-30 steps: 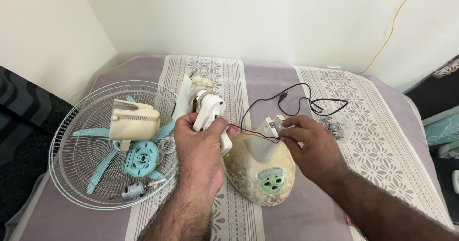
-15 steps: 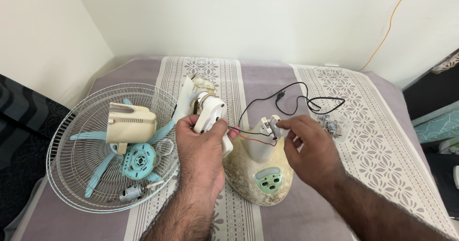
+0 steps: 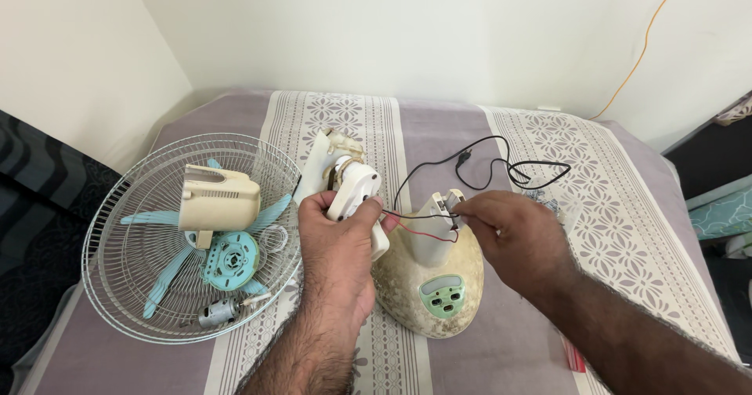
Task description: The person repairs a pedestal fan on a bed, using a screwdriver to unscrew and remove the fan's motor housing and handle components, disconnecting wires, and handling small screws and parts. They then fit the blade assembly and front housing back onto the motor and tighten screws to reattach them.
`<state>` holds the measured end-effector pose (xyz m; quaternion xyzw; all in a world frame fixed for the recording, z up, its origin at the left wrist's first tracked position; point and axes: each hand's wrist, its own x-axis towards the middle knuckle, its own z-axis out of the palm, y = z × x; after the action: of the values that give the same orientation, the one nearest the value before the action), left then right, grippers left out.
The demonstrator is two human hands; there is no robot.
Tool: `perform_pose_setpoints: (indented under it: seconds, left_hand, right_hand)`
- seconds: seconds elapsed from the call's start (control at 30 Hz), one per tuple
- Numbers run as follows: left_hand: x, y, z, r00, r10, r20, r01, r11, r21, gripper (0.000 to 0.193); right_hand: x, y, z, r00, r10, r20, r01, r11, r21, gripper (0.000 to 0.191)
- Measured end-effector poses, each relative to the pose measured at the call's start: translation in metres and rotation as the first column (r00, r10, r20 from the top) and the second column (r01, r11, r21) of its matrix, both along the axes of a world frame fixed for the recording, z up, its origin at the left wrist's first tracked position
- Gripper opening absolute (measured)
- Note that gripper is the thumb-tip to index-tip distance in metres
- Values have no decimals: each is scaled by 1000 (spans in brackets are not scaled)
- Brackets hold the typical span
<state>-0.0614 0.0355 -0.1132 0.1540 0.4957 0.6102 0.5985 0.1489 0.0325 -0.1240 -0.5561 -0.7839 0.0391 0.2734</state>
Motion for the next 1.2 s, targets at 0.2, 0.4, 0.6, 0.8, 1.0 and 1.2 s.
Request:
perform_pose_setpoints:
  seconds: [0.2, 0.4, 0.6, 0.8, 1.0, 1.2]
  left_hand:
    - [2, 1, 0, 1000, 6, 4, -6, 1000, -27, 48]
    - [2, 5, -1, 999, 7, -34, -7, 1000, -10, 46]
    - [3, 5, -4, 999, -32, -36, 29, 998, -61, 46]
    - [-1, 6, -6, 999, -5, -35, 3, 999, -52, 48]
    - [-2, 5, -8, 999, -10, -39, 8, 997, -75, 50]
    - [-3, 4, -9, 999, -25, -44, 21, 995, -94, 50]
  right_hand:
    - [1, 6, 6, 998, 51, 37, -53, 996, 68, 15]
    - [3, 12, 9, 997, 68, 32, -71, 992, 102, 18]
    - [11, 16, 13, 992, 114, 55, -118, 991, 70, 19]
    - [8, 12, 4, 980, 154, 129, -164, 984, 73, 21]
    - [8, 11, 0, 975, 156, 158, -171, 981, 87, 20]
    - [10, 15, 5, 948, 230, 221, -259, 959, 113, 21]
